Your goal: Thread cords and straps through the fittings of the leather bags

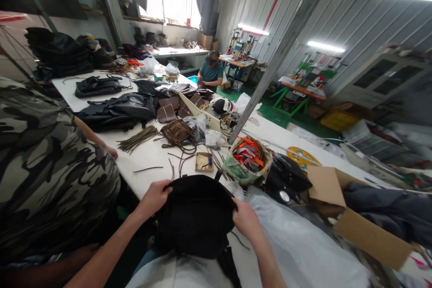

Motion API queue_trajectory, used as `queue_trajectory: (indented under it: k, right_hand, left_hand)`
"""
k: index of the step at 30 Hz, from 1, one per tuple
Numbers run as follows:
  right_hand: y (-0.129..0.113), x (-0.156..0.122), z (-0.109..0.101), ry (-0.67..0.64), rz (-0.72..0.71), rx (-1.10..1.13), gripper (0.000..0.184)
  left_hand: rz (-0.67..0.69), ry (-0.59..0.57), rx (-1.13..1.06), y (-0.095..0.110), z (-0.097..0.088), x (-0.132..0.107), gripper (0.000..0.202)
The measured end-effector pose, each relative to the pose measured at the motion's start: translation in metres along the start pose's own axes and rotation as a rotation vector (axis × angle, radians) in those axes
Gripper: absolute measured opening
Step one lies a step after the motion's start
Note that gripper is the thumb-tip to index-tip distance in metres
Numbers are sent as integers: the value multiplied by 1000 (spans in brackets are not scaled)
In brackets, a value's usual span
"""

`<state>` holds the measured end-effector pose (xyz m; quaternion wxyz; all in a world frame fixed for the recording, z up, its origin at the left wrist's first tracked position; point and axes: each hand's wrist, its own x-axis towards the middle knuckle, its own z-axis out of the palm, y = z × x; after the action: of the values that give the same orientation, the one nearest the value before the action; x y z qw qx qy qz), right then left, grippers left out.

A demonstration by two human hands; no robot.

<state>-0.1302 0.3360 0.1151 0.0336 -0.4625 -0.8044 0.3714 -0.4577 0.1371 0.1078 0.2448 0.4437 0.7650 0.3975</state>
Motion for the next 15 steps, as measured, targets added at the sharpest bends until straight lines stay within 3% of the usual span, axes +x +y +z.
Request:
queue_trajectory:
  k: [2,6,8,11,13,15]
  right_hand:
    - [0,10,-17,-108,32,91,27]
    - [4,46,-35,-278,136,247,22]
    - [7,67,-32,-310,142,280,18]
    - [11,96,-18,-366,112,275,9]
    - [13,110,-8,-416,98,256,10]
    - [15,122,-2,-447,95,248,17]
  left_hand:
    - [-39,-30,47,1,-13,6,25]
    - [-95,-122,141,-2,-30,28,24]
    - [-114,-113,198,0,-29,35,52]
    - [-56,8,362,11,-13,30,110]
    - [70,49,489,18,6,18,116]
    - [212,-71,490,20,31,5,109]
